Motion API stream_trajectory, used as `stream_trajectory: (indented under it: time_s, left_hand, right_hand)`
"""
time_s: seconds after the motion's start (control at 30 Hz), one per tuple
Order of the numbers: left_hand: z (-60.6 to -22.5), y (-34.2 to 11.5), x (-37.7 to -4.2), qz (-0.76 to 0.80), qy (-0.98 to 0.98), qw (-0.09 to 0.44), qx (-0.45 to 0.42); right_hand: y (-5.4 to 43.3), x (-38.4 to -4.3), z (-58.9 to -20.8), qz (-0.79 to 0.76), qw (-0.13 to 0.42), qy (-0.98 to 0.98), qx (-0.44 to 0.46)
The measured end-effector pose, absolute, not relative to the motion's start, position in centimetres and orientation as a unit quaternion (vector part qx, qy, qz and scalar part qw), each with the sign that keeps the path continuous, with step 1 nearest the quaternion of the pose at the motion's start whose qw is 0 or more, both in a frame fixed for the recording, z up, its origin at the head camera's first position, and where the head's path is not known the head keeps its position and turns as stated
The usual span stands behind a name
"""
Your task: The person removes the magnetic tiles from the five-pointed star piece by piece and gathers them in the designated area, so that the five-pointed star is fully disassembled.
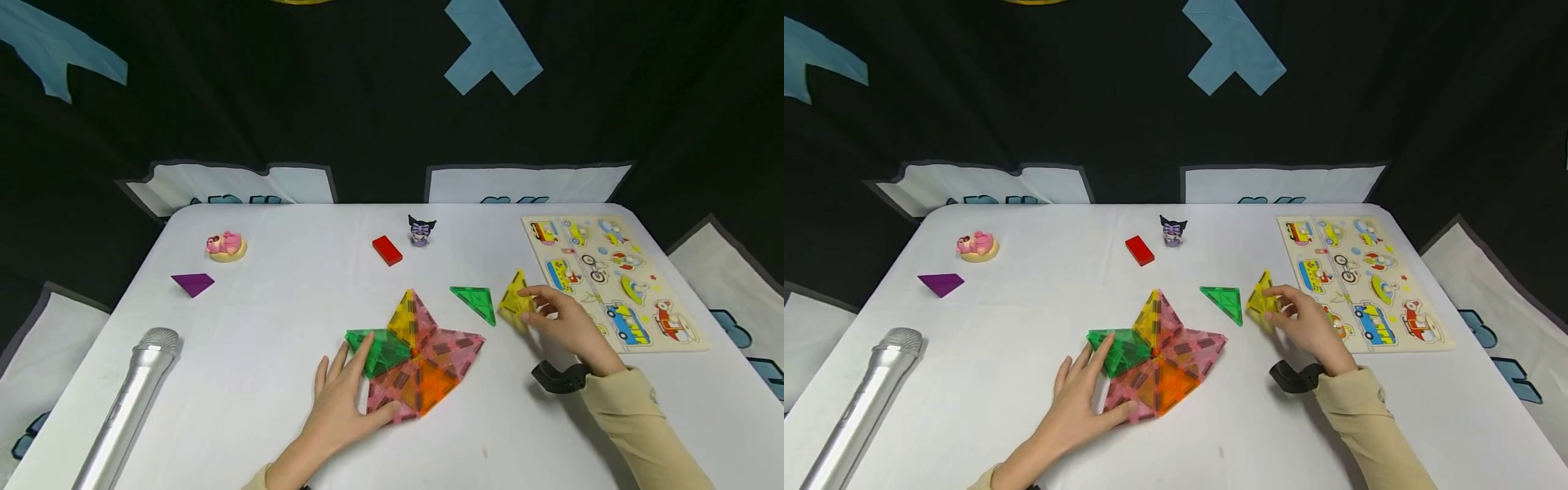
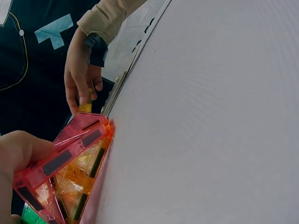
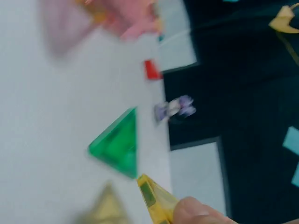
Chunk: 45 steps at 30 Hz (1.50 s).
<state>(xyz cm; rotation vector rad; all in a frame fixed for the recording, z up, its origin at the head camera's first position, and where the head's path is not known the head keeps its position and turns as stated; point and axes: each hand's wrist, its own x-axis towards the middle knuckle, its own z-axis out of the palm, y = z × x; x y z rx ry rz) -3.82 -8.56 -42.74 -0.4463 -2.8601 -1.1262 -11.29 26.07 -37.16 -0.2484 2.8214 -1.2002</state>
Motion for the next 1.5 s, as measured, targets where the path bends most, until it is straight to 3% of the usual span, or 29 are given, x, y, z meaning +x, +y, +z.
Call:
stream_trajectory:
  time_s: [0.27,0.43,0.5,0.57,0.73,0.83,1.0,1.37,1.5]
  left_hand:
    - [-43.0,-8.5,-3.5,-0.366,-0.92,-0.001,-0.139]
    - [-42.9,-8.5,-3.6,-0.363,-0.92,0.008,-0.145]
    - [-42.9,-8.5,-3.7,-0.362,-0.92,0.012,-0.148]
    - [-42.9,-8.5,-3.8,-0.362,-0.92,0.014,-0.149]
    - [-42.8,-8.7,-4.0,-0.364,-0.919,0.016,-0.149]
    - [-42.8,-8.6,-4.1,-0.364,-0.92,0.014,-0.148]
    - [-42.9,-8.6,-4.1,-0.366,-0.919,0.008,-0.148]
    - [-42.8,-8.7,-4.0,-0.361,-0.919,0.02,-0.154]
    - [-42.9,-8.7,-3.9,-0.356,-0.922,0.021,-0.152]
  right_hand:
    - [26.6,-11.5,-39.1,-0.34,0.086,0.936,-0.027]
    - [26.0,-10.0,-38.3,-0.306,0.027,0.951,-0.03]
    - [25.2,-9.1,-38.0,-0.316,-0.012,0.946,-0.07]
    - [24.0,-7.9,-37.7,-0.342,-0.018,0.93,-0.137]
    - [19.9,-5.6,-37.9,-0.346,0.084,0.887,-0.294]
    - [18.0,-5.0,-38.3,-0.286,0.099,0.896,-0.325]
    - [16.5,-4.7,-39.1,-0.224,0.071,0.914,-0.33]
    - [15.5,-5.2,-40.2,-0.152,-0.076,0.916,-0.364]
    - [15.6,-5.4,-40.1,-0.141,-0.098,0.908,-0.381]
